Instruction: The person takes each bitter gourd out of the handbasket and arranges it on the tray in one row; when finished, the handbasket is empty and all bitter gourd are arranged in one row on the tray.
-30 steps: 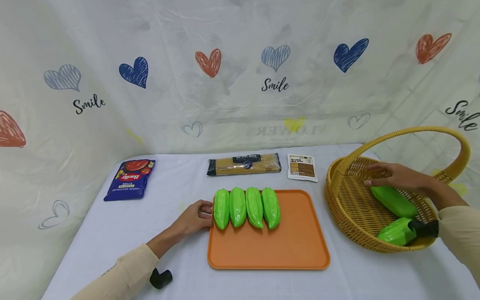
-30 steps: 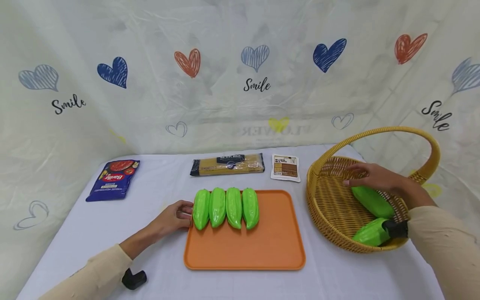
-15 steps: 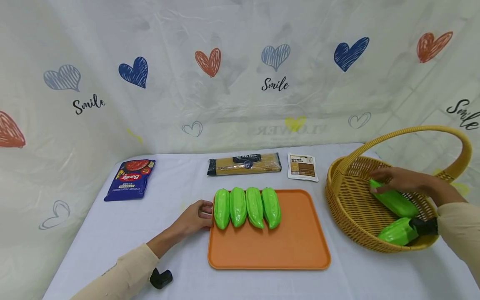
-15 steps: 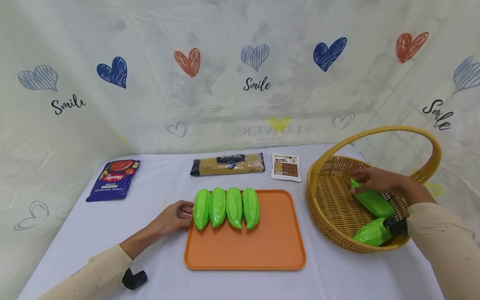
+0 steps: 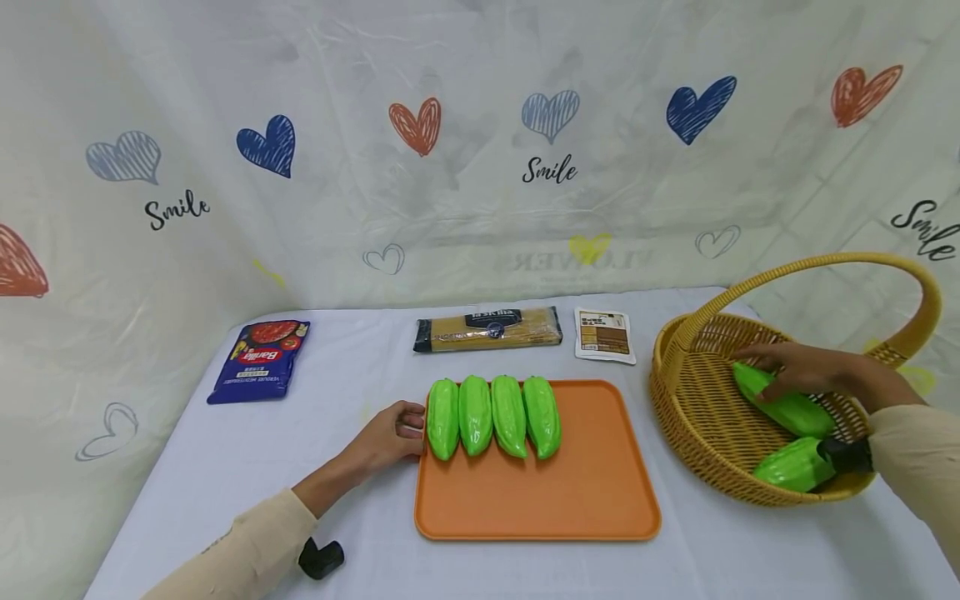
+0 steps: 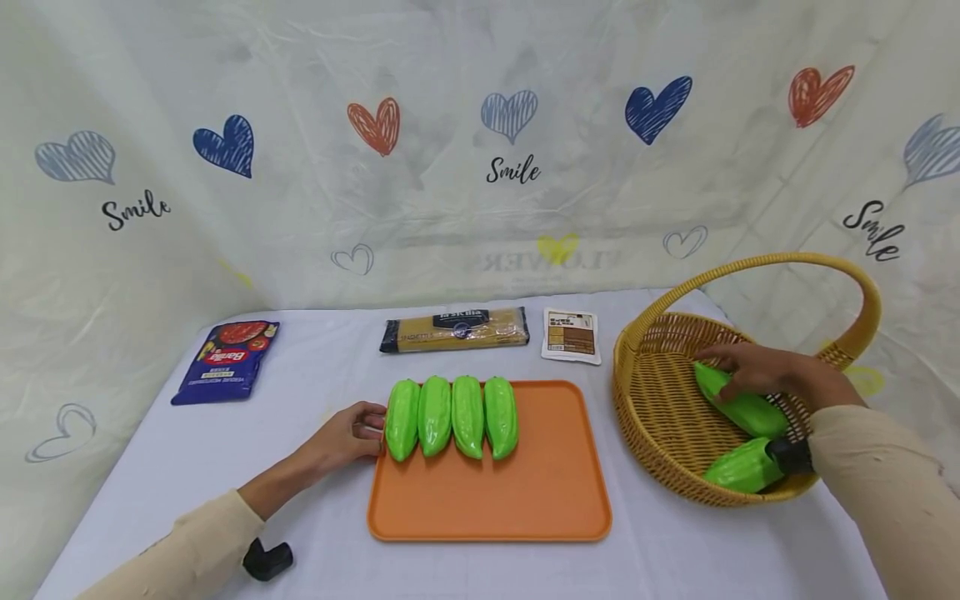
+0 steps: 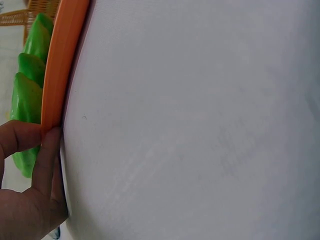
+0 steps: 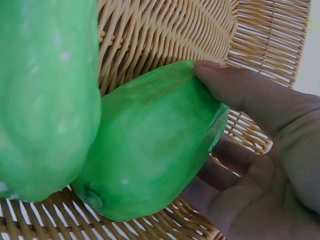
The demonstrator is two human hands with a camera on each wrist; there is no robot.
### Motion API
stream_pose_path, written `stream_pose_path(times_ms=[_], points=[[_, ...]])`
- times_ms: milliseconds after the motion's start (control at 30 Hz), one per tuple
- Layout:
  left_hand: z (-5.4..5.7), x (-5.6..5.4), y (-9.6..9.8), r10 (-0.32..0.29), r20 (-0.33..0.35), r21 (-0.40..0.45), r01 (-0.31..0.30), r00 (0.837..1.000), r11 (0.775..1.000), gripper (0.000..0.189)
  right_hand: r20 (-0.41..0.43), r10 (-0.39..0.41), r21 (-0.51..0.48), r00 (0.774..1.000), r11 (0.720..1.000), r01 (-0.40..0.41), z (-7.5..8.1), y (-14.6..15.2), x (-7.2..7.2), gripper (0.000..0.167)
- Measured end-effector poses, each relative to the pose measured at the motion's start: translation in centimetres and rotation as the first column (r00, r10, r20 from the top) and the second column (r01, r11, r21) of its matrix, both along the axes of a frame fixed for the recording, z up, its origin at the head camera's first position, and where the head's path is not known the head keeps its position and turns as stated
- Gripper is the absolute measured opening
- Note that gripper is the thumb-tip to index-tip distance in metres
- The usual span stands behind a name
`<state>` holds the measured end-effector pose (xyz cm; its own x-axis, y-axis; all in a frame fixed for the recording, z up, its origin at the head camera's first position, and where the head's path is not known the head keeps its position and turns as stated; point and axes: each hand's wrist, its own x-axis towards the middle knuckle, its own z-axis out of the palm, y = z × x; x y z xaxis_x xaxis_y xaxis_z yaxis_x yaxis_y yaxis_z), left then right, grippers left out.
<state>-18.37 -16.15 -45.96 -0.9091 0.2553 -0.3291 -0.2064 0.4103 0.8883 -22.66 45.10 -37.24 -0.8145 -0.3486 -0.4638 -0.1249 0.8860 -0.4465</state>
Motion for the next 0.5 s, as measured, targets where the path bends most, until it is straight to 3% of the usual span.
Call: stream_pose_path(times_ms=[500], points=[[-0.01, -0.01, -0.05, -0.006, -0.007, -0.007, 0.006, 1.000, 1.000, 0.065, -0.023, -0.071, -0.028, 0.997, 0.997, 0.070, 0.67, -0.53, -0.19, 0.080]])
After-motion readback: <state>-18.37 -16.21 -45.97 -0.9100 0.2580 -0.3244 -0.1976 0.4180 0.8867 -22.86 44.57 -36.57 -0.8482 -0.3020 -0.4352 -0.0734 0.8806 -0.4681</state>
